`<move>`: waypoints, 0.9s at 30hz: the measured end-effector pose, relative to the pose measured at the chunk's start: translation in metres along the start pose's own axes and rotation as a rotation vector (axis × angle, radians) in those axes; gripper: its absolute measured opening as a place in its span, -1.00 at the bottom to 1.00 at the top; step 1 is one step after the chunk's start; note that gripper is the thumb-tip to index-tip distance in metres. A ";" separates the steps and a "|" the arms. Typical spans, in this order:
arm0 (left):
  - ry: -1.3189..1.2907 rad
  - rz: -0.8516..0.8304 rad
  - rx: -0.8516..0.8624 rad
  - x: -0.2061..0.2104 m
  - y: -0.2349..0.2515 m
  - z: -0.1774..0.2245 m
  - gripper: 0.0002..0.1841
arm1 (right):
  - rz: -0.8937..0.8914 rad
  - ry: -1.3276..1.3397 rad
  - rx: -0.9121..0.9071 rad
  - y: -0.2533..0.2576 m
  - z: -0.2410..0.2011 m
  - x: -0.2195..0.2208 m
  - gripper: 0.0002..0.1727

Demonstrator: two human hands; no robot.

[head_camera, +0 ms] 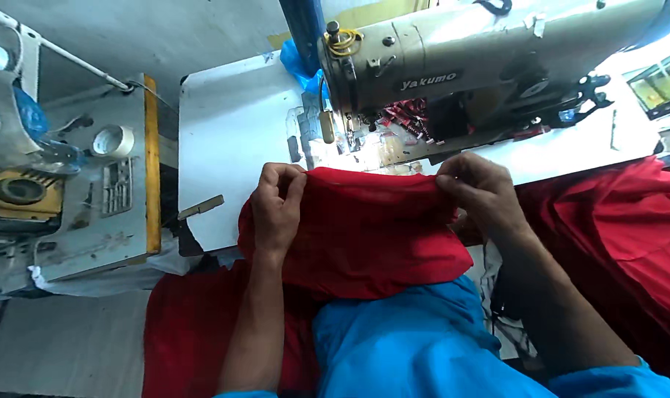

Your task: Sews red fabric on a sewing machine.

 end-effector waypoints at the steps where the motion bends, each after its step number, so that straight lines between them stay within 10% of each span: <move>1: -0.029 0.030 0.034 0.000 0.001 0.006 -0.85 | -0.014 0.031 0.028 0.006 -0.002 -0.004 -0.91; 12: 0.514 -0.082 -0.017 0.034 0.015 -0.062 -0.65 | 0.151 -0.785 0.080 0.094 0.047 0.068 -0.72; 27: 0.602 -0.040 0.019 0.033 0.051 -0.088 -0.62 | 0.193 -0.830 0.119 0.131 0.045 0.078 -0.76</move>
Point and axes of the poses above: each hand's wrist, its own y-axis towards the middle knuckle, its own x-axis out of the palm, z = x × y, the point moved 3 cm from there along y, towards the middle knuckle, and after that the axes turned 4 degrees about -y, right-handed, at the moved point
